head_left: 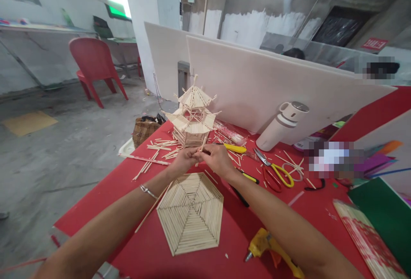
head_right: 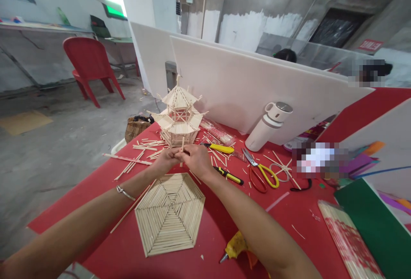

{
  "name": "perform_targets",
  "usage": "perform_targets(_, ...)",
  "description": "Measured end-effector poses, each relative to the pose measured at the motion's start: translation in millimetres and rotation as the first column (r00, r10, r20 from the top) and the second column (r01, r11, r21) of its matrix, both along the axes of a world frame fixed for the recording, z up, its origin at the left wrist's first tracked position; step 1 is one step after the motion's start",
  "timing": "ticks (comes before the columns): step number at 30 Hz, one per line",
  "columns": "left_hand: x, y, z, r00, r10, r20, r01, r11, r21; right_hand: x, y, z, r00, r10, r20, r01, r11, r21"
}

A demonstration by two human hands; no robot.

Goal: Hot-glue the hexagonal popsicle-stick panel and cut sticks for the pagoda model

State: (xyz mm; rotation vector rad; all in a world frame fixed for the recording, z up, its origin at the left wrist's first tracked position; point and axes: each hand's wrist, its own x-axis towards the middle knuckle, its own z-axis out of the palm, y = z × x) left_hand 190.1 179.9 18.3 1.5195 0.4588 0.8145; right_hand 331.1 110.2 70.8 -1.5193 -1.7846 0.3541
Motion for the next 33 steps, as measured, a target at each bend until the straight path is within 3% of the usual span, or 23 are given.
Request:
perform_targets(3, 1.0, -0.9, 3.3, 0.999, 0.034, -0.01, -0.034, 0.999, -0.002, 0.5, 2.9, 4.3, 1.0, -0.005, 0.024, 0.005, 1.0, 0.001)
perform_targets(6, 0.9, -0.9, 13.7, 0.998, 0.054, -0.017, -0.054, 0.998, -0.015, 11.3, 0.0, 19.2, 0.998, -0.012, 0.054, 0.01, 0.999, 0.033)
perform_targets(9, -0.3, 1.8, 27.7, 0.997, 0.076, -0.022, -0.077, 0.996, -0.054, 36.1, -21.5, 30.9, 0.987, -0.114, 0.112, 0.112, 0.993, 0.028)
perform_targets(10, -0.4, 3.2, 32.0, 0.997, 0.077, -0.024, -0.078, 0.994, -0.074, 46.1, -32.9, 30.4, 0.973, -0.15, 0.176, 0.159, 0.987, -0.039)
perform_targets(12, 0.4, 5.8, 39.9, 0.998, 0.059, -0.028, -0.062, 0.991, -0.121, 65.3, -58.4, 21.6, 0.903, -0.165, 0.396, 0.276, 0.93, -0.243)
perform_targets(14, 2.4, 7.6, 46.9, 0.999, 0.021, -0.035, -0.026, 0.985, -0.171, 80.7, -81.7, 5.5, 0.792, -0.148, 0.592, 0.414, 0.842, -0.344)
perform_targets(16, 4.0, 7.9, 54.1, 0.998, -0.028, -0.05, 0.016, 0.975, -0.222, 90.0, -97.5, -10.8, 0.764, -0.121, 0.634, 0.49, 0.748, -0.447)
perform_targets(18, 3.5, 6.3, 61.7, 0.994, -0.084, -0.076, 0.059, 0.959, -0.277, 92.7, -104.8, -22.0, 0.785, -0.1, 0.612, 0.478, 0.725, -0.495)
perform_targets(21, -3.0, 1.5, 73.2, 0.982, -0.147, -0.119, 0.097, 0.93, -0.355, 89.6, -104.5, -27.3, 0.808, -0.075, 0.584, 0.438, 0.741, -0.51)
perform_targets(23, -10.2, -2.5, 80.5, 0.976, -0.163, -0.143, 0.096, 0.917, -0.386, 87.7, -101.3, -26.0, 0.859, -0.114, 0.5, 0.412, 0.734, -0.54)
perform_targets(26, -22.1, -7.7, 90.3, 0.971, -0.161, -0.177, 0.079, 0.914, -0.398, 89.9, -99.5, -19.9, 0.954, -0.254, 0.162, 0.295, 0.686, -0.665)
perform_targets(29, -30.5, -11.2, 97.8, 0.97, -0.132, -0.206, 0.049, 0.928, -0.368, 92.7, -107.0, -7.8, 0.941, -0.296, -0.163, 0.085, 0.674, -0.734)
perform_targets(30, -31.9, -12.1, 99.5, 0.971, -0.118, -0.21, 0.037, 0.935, -0.353, 91.2, -111.6, -2.4, 0.91, -0.305, -0.282, 0.006, 0.69, -0.724)
perform_targets(31, -32.5, -12.9, 100.8, 0.972, -0.103, -0.211, 0.026, 0.94, -0.34, 87.6, -117.0, 3.4, 0.783, -0.355, -0.51, -0.115, 0.724, -0.681)
perform_targets(33, -32.0, -14.8, 102.4, 0.975, -0.078, -0.206, 0.008, 0.947, -0.322, 73.6, -128.0, 15.2, 0.65, -0.332, -0.684, -0.248, 0.758, -0.604)
